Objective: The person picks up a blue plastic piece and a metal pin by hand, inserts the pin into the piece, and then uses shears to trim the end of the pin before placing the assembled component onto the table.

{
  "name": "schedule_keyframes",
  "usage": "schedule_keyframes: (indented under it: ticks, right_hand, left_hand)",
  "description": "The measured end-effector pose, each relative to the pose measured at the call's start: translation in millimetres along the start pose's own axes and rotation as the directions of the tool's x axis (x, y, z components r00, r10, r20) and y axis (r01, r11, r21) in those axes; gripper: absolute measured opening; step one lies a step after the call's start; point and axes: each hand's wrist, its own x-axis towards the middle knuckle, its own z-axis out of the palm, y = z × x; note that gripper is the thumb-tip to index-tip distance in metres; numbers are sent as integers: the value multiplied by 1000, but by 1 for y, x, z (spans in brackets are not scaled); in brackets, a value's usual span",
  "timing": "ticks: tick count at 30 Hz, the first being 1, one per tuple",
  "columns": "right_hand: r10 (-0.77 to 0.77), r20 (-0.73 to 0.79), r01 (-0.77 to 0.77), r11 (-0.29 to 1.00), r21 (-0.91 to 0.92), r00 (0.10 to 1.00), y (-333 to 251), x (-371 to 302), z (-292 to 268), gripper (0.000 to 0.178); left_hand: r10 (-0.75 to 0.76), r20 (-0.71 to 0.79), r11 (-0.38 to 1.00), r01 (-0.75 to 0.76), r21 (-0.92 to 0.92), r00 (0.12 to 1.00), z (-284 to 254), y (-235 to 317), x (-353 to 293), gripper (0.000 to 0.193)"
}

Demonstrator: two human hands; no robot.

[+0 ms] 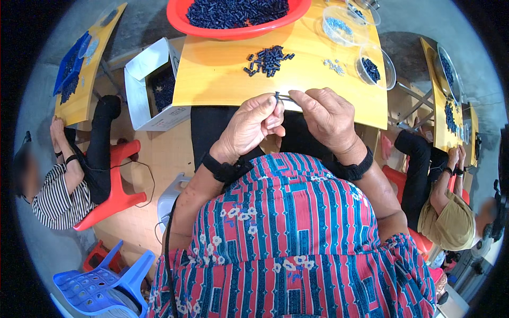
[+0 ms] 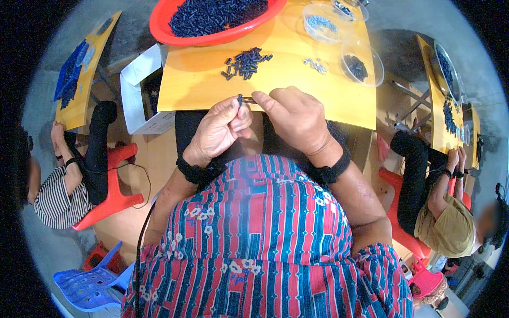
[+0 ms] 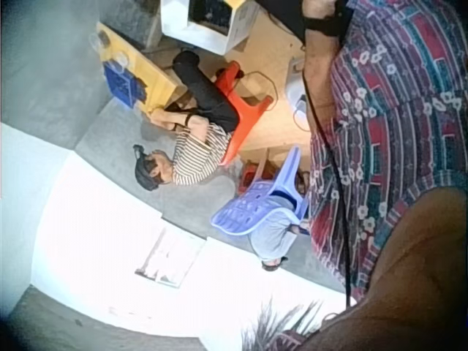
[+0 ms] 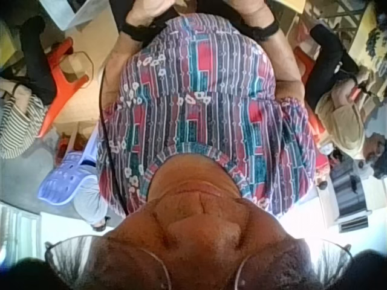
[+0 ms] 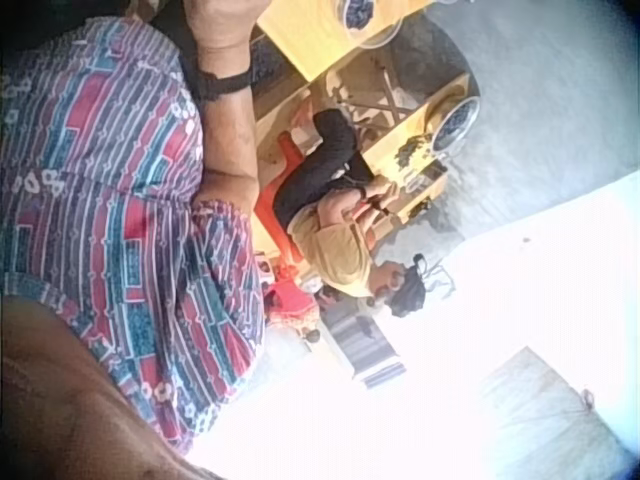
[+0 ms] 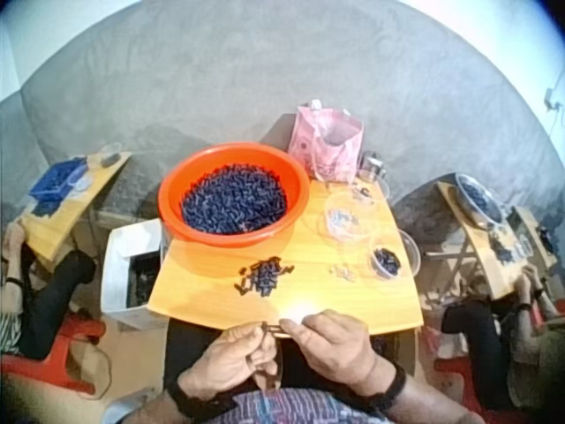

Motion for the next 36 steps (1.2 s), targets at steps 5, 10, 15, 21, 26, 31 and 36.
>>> schedule_keyframes:
  ticks: [5,10,15,21,26,31,36]
  right_hand:
    - [171,-15,-171,985,7,985,11,-15,-7,30]
    - [545,154,-493,824,-281,824,44,-49,-14,29]
    - [589,170,-504,782,-367,790,74,-86,-19,31]
    - [527,137,-432,797,-421,839,90,-105,-28,31]
    - [508,134,-418,809,-414,851,100,-114,-30,31]
    - [426,68,-364,837,-407,902,85,-97,-32,30]
    - [541,178,-568,755,327,822,22,-32,-21,32]
  left_hand:
    - [45,-67,998,-43,41,997,0,-1,0,31]
    - [41,-31,999,-41,-4,999,2,0,-1,33]
    - [37,-6,998,-37,43,999,4,1,-1,34]
    - [33,8,999,-33,39,999,4,-1,-2,34]
    - [21,-1,999,-21,43,1000,4,-2,-1,34]
    - [13,-5,998,-13,62,1000,3,-4,1,35]
    - [-33,-68,978,46,201,997,0,-8,1,35]
